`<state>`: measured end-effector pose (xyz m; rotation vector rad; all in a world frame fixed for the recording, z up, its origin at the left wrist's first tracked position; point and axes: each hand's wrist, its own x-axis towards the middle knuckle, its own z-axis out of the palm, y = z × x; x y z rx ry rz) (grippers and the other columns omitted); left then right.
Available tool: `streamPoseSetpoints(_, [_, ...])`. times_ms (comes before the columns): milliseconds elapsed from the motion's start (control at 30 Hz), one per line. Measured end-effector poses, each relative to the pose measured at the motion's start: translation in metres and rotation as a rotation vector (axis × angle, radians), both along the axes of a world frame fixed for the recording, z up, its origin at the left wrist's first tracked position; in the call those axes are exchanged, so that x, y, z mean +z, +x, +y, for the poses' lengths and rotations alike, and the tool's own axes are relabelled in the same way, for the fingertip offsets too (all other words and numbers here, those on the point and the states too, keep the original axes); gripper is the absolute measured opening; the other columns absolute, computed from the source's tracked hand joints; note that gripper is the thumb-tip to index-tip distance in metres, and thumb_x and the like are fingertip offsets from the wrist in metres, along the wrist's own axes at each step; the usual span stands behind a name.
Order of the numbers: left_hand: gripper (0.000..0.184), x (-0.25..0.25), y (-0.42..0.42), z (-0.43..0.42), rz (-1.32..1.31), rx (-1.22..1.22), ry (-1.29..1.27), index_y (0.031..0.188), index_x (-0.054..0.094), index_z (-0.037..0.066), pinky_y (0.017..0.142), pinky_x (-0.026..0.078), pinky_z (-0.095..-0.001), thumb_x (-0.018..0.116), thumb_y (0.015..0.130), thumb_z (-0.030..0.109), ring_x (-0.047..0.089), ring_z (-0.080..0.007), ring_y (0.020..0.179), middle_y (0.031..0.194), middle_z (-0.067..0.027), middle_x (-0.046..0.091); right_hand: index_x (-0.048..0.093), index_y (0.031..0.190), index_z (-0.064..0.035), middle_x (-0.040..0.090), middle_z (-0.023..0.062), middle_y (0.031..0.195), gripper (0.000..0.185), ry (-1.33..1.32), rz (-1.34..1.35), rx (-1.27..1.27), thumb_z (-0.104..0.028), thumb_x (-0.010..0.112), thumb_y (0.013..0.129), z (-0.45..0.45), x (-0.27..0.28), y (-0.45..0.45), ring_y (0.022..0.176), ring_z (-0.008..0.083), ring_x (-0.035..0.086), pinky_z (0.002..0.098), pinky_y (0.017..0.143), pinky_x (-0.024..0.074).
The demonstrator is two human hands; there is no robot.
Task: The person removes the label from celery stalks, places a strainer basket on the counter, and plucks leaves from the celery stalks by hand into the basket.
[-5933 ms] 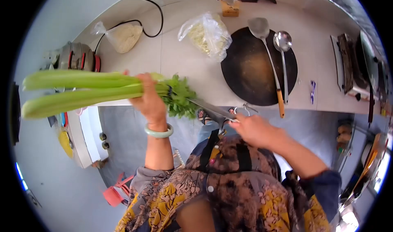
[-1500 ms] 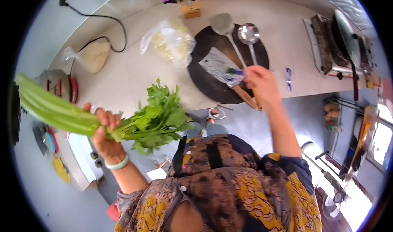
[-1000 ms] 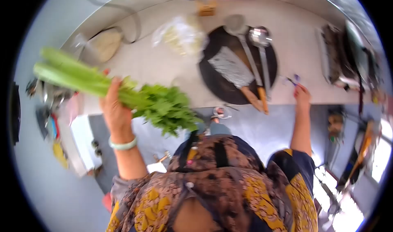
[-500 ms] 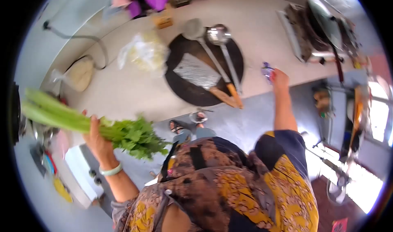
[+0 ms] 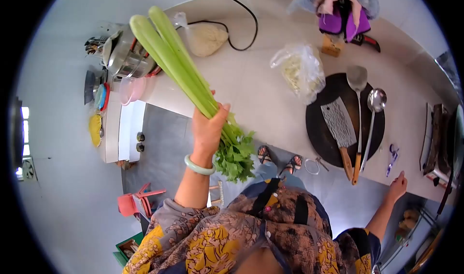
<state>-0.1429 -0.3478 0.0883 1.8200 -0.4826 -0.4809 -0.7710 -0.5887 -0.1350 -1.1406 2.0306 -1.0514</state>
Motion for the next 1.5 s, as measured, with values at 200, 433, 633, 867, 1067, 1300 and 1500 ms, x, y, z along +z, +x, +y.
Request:
streamPoseSetpoints(200, [0.044, 0.002, 0.001, 0.021, -0.134, -0.042, 0.125, 0.116, 0.049, 0.001, 0.07, 0.049, -0.0318, 0.071, 0.08, 0.012, 0.055, -0.0168, 0.074, 0.083, -0.0068, 0.058, 0.059, 0.089, -0.0066, 0.049, -0.0028, 0.067, 0.02, -0.102, -0.196, 0.423, -0.025, 0.055, 0.098, 0.021, 0.07, 0.141, 0.054, 0.0034, 0.04, 0.0199, 0.048, 0.0336])
streamPoseSetpoints(433, [0.048, -0.022, 0.037, 0.057, -0.217, -0.167, 0.474, 0.122, 0.048, 0.004, 0.076, 0.05, -0.0437, 0.067, 0.08, 0.016, 0.062, -0.0395, 0.088, 0.095, -0.0216, 0.064, 0.059, 0.091, -0.0038, 0.054, -0.0016, 0.07, 0.016, 0.076, -0.192, 0.808, -0.019, 0.056, 0.096, 0.097, 0.13, 0.278, 0.058, 0.0044, 0.047, 0.0208, 0.052, 0.0373])
streamPoseSetpoints(633, [0.048, -0.091, 0.099, 0.065, -0.452, -0.333, 0.631, 0.122, 0.048, 0.002, 0.077, 0.05, -0.0462, 0.065, 0.079, 0.015, 0.062, -0.0415, 0.09, 0.097, -0.0228, 0.065, 0.058, 0.087, -0.0016, 0.054, -0.0002, 0.067, 0.018, 0.156, -0.063, 0.783, -0.017, 0.057, 0.095, 0.155, 0.111, 0.272, 0.057, 0.0067, 0.049, 0.0233, 0.052, 0.0411])
streamPoseSetpoints(867, [0.041, -0.141, 0.167, 0.044, -0.554, -0.557, 0.732, 0.117, 0.048, 0.005, 0.08, 0.051, -0.0487, 0.059, 0.078, 0.009, 0.062, -0.0406, 0.093, 0.101, -0.0212, 0.062, 0.058, 0.084, -0.001, 0.055, 0.0012, 0.066, 0.019, 0.22, -0.053, 0.693, -0.017, 0.058, 0.095, 0.217, 0.123, 0.295, 0.055, 0.0078, 0.05, 0.0235, 0.05, 0.041])
streamPoseSetpoints(1067, [0.049, -0.179, 0.2, 0.015, -0.602, -0.657, 0.746, 0.126, 0.045, 0.008, 0.079, 0.052, -0.0478, 0.061, 0.08, 0.012, 0.063, -0.0395, 0.094, 0.104, -0.0196, 0.06, 0.058, 0.086, -0.0015, 0.055, 0.0017, 0.067, 0.019, 0.303, -0.042, 0.589, -0.018, 0.057, 0.095, 0.254, 0.122, 0.326, 0.054, 0.0077, 0.049, 0.0225, 0.05, 0.0406])
streamPoseSetpoints(1300, [0.047, -0.202, 0.211, -0.013, -0.755, -0.718, 0.75, 0.131, 0.044, 0.007, 0.081, 0.051, -0.0464, 0.053, 0.086, 0.014, 0.061, -0.0333, 0.102, 0.109, -0.016, 0.059, 0.058, 0.086, -0.0017, 0.053, 0.0011, 0.065, 0.019, 0.339, -0.036, 0.605, -0.019, 0.056, 0.096, 0.271, 0.118, 0.362, 0.054, 0.0073, 0.048, 0.0224, 0.049, 0.04])
streamPoseSetpoints(1500, [0.056, -0.229, 0.217, 0.008, -1.149, -0.688, 0.722, 0.145, 0.034, 0.006, 0.109, 0.029, -0.0538, 0.045, 0.091, 0.017, 0.036, -0.0371, 0.136, 0.145, -0.0221, 0.039, 0.057, 0.09, -0.0036, 0.052, 0.0005, 0.067, 0.014, 0.378, -0.053, 0.696, -0.016, 0.056, 0.095, 0.273, 0.103, 0.383, 0.054, 0.0075, 0.047, 0.0227, 0.047, 0.0394])
